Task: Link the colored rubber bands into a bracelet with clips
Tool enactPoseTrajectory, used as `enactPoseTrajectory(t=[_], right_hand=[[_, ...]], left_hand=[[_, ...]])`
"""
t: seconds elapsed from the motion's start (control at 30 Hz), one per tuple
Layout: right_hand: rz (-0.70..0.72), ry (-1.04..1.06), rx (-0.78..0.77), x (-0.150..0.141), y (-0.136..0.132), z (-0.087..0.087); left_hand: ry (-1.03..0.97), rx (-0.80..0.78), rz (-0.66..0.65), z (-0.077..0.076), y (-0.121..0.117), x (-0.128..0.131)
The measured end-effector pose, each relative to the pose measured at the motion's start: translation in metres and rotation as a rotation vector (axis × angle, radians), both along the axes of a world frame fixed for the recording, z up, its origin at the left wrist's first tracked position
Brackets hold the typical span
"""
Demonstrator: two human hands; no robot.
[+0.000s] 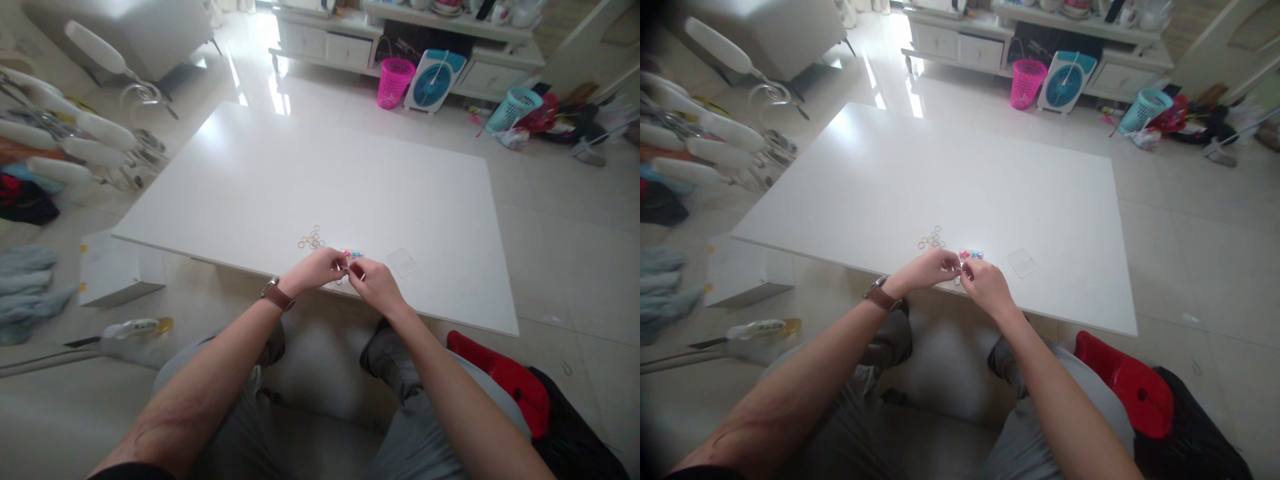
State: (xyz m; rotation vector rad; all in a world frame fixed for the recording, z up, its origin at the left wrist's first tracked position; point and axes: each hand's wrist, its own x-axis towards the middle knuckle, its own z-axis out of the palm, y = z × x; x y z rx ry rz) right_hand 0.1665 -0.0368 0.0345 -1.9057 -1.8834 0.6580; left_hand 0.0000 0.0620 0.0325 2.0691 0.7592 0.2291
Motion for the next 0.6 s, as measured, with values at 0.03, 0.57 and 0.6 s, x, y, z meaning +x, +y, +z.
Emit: enactPoseTrajectory(t=[0.03,0.57,0.6], right_hand=[[-0.006,-0.007,-0.003,0.0,0.0,0.001],[-0.246,-0.24,-0.222,0.025,0.01,-0.023],[-0.243,-0.249,-0.236,0.025,0.011,-0.026]], left_hand=[[-0.02,-0.016,0.018,0.0,0.0,0.0],[-0.06,0.0,0.303,-0.004,0.009,0.0],[-0.045,0.01,0.311,-0.003,0.009,-0.001]])
